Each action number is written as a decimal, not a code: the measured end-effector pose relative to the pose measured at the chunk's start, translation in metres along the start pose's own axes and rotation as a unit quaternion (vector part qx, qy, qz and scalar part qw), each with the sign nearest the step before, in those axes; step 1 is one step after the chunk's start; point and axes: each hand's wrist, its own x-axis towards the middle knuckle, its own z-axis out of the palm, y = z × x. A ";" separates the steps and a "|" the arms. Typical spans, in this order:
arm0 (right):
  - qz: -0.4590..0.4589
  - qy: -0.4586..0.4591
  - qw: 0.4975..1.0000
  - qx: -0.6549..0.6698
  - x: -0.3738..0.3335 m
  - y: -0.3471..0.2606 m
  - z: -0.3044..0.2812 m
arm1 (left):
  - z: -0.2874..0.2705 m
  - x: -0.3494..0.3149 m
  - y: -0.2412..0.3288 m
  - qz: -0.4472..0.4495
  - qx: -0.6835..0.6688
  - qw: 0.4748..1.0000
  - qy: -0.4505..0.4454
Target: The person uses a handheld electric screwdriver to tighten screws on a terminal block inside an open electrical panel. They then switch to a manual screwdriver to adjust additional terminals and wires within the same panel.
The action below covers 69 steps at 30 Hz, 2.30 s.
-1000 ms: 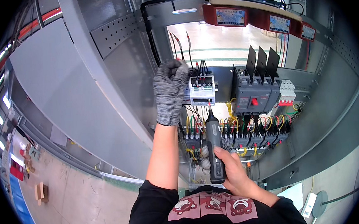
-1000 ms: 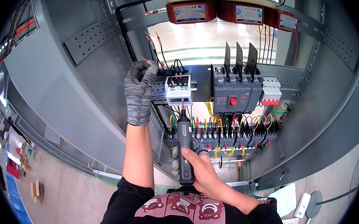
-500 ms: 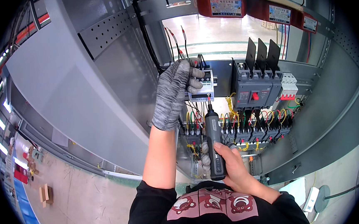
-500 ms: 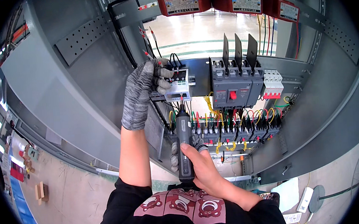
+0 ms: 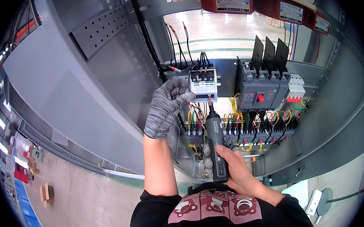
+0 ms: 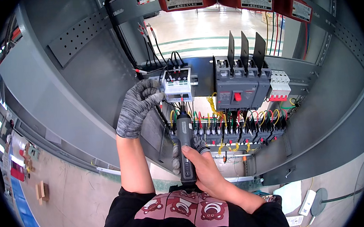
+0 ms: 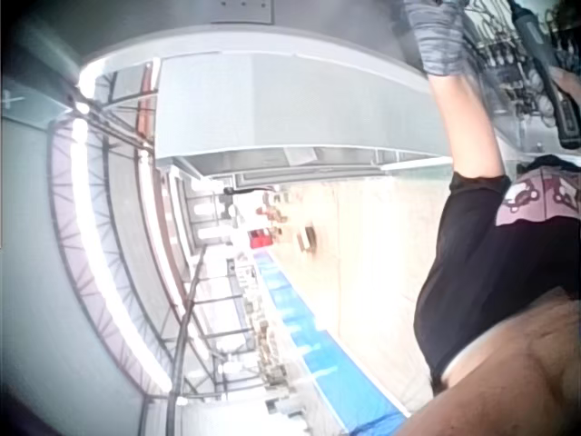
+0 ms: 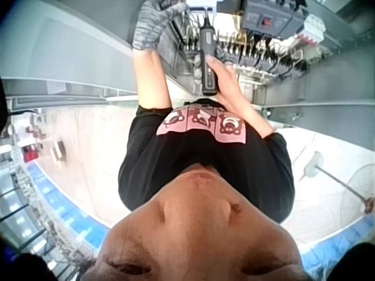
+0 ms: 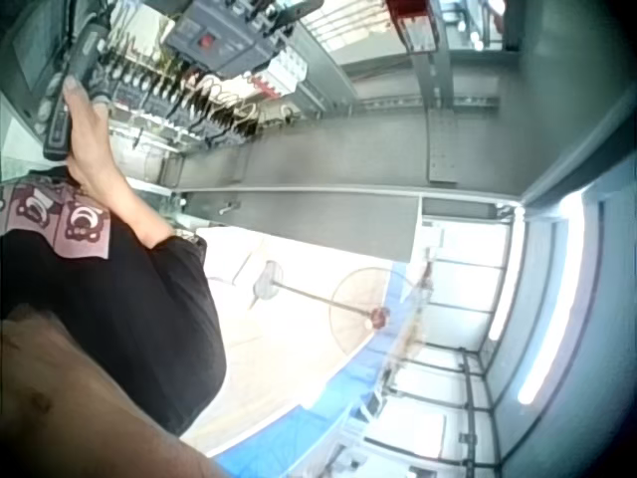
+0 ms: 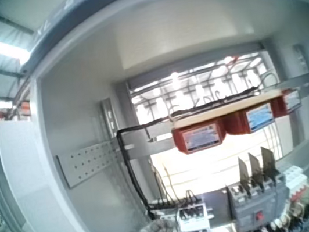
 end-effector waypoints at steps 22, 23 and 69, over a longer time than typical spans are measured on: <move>0.012 -0.001 1.000 -0.009 0.007 -0.003 -0.002 | 0.005 0.050 0.010 0.114 0.090 0.989 0.020; 0.010 -0.001 1.000 -0.011 0.007 -0.004 -0.001 | 0.007 0.051 0.009 0.117 0.104 0.987 0.023; 0.057 -0.038 0.998 -0.006 0.031 -0.007 -0.008 | 0.013 0.051 -0.014 0.125 0.155 0.979 0.052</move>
